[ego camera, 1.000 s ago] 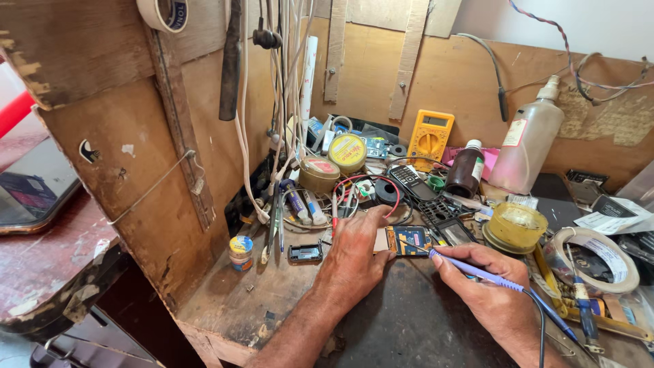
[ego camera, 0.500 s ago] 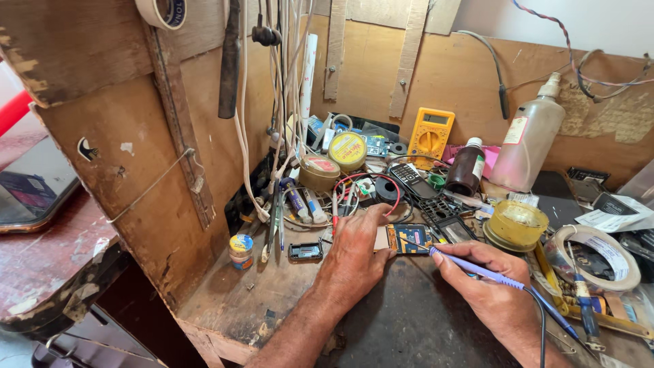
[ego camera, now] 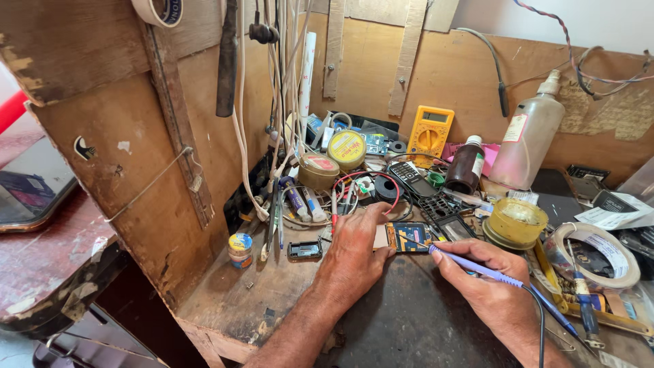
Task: The person uses a purple pen-like tool to probe and adjust components on a small circuit board. They then pick up a black rectangular electronic device, inspect it, and place it back on the workbench.
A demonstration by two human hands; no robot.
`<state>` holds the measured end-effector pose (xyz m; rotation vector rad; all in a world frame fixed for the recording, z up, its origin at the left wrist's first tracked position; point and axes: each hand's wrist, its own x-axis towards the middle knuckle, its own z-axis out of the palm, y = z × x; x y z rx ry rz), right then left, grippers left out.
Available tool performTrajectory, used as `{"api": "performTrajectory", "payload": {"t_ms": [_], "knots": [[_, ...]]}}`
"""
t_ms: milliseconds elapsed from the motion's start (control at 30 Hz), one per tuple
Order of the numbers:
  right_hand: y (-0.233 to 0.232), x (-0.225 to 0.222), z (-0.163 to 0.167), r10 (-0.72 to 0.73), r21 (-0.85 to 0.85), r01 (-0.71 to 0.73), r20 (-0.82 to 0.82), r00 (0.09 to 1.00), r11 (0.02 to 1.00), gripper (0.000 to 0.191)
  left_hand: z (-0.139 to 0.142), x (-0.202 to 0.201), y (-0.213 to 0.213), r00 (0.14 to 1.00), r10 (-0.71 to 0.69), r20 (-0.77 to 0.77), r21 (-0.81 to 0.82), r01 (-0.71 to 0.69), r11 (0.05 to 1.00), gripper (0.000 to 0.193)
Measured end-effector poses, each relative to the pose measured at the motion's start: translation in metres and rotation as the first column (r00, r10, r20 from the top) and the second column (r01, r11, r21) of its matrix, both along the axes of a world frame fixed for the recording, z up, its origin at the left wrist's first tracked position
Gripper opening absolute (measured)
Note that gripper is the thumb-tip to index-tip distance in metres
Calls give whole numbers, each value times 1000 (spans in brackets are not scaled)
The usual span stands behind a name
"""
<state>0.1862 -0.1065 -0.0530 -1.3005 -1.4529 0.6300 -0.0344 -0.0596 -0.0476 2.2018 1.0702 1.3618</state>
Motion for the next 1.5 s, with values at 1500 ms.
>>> {"api": "performTrajectory", "payload": {"t_ms": [1500], "knots": [[-2, -3, 3, -14, 11, 14, 23, 1000, 1000, 22, 0, 1, 0, 1000, -1, 5, -12, 1, 1000, 63]]}}
